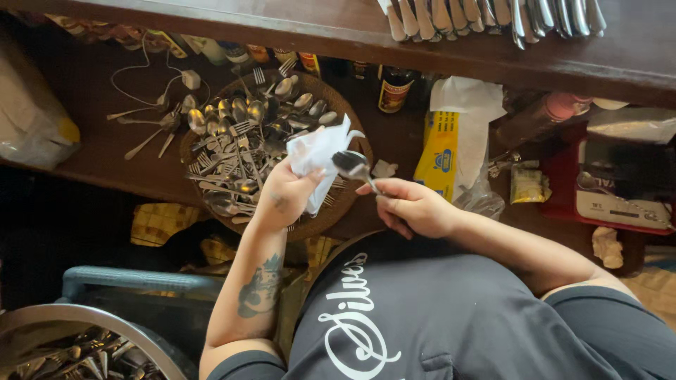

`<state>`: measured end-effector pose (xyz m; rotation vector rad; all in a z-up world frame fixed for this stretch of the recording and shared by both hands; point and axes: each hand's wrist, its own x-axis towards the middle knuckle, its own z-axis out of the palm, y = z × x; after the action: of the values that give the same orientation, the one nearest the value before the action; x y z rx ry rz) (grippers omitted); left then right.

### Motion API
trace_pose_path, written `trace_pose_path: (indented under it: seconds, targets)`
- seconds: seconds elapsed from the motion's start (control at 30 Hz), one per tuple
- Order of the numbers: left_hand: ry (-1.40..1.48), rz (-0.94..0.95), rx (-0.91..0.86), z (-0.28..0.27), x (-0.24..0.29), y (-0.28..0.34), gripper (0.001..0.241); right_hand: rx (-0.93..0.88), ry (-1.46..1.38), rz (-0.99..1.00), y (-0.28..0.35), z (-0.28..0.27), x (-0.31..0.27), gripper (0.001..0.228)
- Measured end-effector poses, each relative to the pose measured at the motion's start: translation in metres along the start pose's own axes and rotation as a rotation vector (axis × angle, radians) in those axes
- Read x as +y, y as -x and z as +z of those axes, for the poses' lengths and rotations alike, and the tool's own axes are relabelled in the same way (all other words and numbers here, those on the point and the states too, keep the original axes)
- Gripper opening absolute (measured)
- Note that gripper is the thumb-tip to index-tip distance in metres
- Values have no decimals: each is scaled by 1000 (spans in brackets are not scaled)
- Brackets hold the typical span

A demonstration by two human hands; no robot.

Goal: The person wipes individual pieces of flatware using a cloth, then places them onto a bar counter one by one.

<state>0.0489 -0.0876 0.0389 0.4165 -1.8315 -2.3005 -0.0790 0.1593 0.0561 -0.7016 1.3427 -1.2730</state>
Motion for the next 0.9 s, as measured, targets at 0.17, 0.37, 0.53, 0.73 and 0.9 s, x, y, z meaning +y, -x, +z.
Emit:
trace_pose_path:
  seconds: [0.17, 0.37, 0.53, 0.73, 0.9]
  targets:
    - [25, 0, -98, 22, 17, 4, 41, 254, 257, -302, -14, 1, -8, 17]
    - [53, 22, -222, 42, 15, 4, 37, 481, 606, -318, -21, 12, -34, 26]
    - [47, -91, -125, 37, -15, 2, 30, 522, 597, -286, -26, 13, -29, 19]
    - [226, -65, -117, 34, -35, 1, 31, 487, 516, -212, -28, 9, -24, 16]
    - [158, -9, -190, 39, -27, 3, 33, 512, 530, -247, -31, 9, -21, 18]
